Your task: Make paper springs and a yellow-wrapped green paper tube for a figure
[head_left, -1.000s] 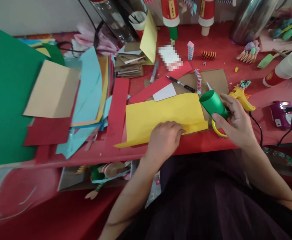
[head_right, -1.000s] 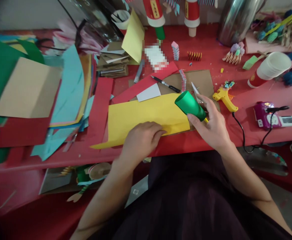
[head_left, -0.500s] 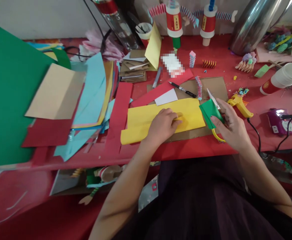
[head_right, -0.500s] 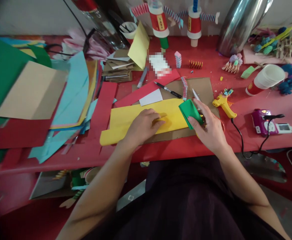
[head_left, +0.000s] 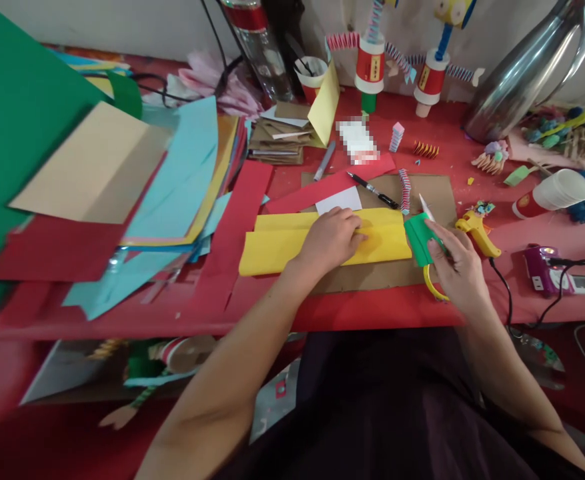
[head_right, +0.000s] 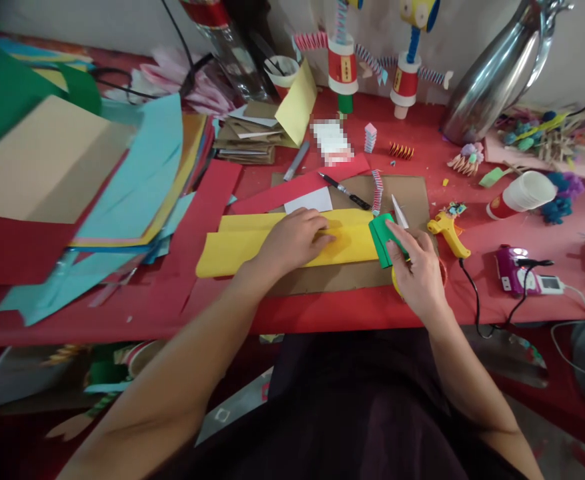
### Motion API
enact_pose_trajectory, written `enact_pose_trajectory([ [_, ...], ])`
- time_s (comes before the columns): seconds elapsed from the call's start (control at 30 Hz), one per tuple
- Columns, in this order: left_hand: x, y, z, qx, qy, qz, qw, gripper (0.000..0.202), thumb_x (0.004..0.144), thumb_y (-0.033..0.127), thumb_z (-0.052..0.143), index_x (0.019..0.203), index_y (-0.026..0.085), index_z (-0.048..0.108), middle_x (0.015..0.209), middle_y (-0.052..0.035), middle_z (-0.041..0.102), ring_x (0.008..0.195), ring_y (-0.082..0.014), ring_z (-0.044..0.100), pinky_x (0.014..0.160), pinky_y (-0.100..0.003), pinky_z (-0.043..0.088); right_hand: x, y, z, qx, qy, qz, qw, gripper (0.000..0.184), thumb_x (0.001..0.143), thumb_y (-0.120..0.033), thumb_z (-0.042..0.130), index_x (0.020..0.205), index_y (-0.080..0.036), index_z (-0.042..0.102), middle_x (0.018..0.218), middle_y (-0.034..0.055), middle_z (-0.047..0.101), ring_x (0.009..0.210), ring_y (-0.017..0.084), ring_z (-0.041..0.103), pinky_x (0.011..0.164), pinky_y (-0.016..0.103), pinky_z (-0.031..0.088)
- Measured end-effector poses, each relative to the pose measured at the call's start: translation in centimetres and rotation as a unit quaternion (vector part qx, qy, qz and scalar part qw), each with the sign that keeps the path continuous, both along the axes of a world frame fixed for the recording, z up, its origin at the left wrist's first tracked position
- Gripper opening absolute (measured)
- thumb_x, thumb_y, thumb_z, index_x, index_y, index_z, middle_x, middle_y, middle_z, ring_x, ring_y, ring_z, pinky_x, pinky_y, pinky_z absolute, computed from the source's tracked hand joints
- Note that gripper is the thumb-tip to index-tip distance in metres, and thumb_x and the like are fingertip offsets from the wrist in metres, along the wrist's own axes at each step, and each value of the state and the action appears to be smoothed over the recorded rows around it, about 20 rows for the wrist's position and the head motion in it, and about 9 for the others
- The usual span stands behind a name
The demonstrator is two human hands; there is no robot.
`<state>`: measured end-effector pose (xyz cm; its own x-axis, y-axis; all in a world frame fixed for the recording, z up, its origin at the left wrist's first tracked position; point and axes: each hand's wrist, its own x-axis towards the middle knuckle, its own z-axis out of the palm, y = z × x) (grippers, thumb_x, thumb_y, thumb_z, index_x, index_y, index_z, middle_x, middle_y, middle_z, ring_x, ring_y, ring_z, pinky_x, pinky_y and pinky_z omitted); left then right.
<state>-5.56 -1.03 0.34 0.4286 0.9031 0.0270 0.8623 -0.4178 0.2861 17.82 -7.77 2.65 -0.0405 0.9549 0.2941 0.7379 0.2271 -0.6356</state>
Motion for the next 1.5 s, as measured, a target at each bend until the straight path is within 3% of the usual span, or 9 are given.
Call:
enact_pose_trajectory([
  [0.33, -0.5, 1.2, -0.6, 0.029, 0.005, -0.009, 1.0, 0.02, 0.09, 0.031, 0.057, 0.09, 0.015, 0.067, 0.093, -0.0127, 0.068, 0.095, -0.0298, 0.06, 0.082, -0.041, 0.05, -0.8, 1.0, -1.0, 0.032, -0.015, -0.052, 0.998, 0.037, 0.097, -0.043, 0.05, 0.128, -0.031, 0.065, 0.116, 0.0102, 0.064, 0.107, 0.023, 0.063, 0.096, 0.046, 0.053],
  [0.7, -0.6, 0.4, -0.4, 0.044, 0.019, -0.012, 0.999, 0.024, 0.092, 0.028, 0.054, 0.108, 0.012, 0.063, 0.102, -0.0142, 0.068, 0.099, -0.0302, 0.06, 0.082, -0.041, 0.05, -3.5, 0.5, -1.4, 0.001, -0.107, -0.019, 0.994, 0.046, 0.097, -0.046, 0.047, 0.136, -0.025, 0.057, 0.123, 0.0143, 0.057, 0.115, 0.028, 0.06, 0.095, 0.048, 0.055],
  [1.07, -0.5, 0.2, -0.2, 0.052, 0.01, -0.004, 0.999, 0.025, 0.092, 0.027, 0.053, 0.108, 0.012, 0.063, 0.1, -0.0147, 0.067, 0.1, -0.0311, 0.059, 0.082, -0.043, 0.049, -3.1, -0.2, -1.1, -0.003, -0.186, 0.049, 0.981, 0.071, 0.093, -0.044, 0.052, 0.155, -0.023, 0.024, 0.137, 0.0183, 0.047, 0.126, 0.033, 0.052, 0.1, 0.058, 0.051],
  [1.5, -0.6, -0.1, 0.0, 0.047, -0.022, 0.001, 0.999, 0.023, 0.092, 0.026, 0.053, 0.108, 0.014, 0.064, 0.098, -0.0135, 0.065, 0.1, -0.0307, 0.057, 0.08, -0.042, 0.047, -2.9, -0.1, -1.1, -0.004, -0.211, 0.054, 0.976, 0.068, 0.093, -0.044, 0.052, 0.154, -0.027, 0.026, 0.134, 0.0157, 0.051, 0.122, 0.032, 0.055, 0.098, 0.058, 0.052],
])
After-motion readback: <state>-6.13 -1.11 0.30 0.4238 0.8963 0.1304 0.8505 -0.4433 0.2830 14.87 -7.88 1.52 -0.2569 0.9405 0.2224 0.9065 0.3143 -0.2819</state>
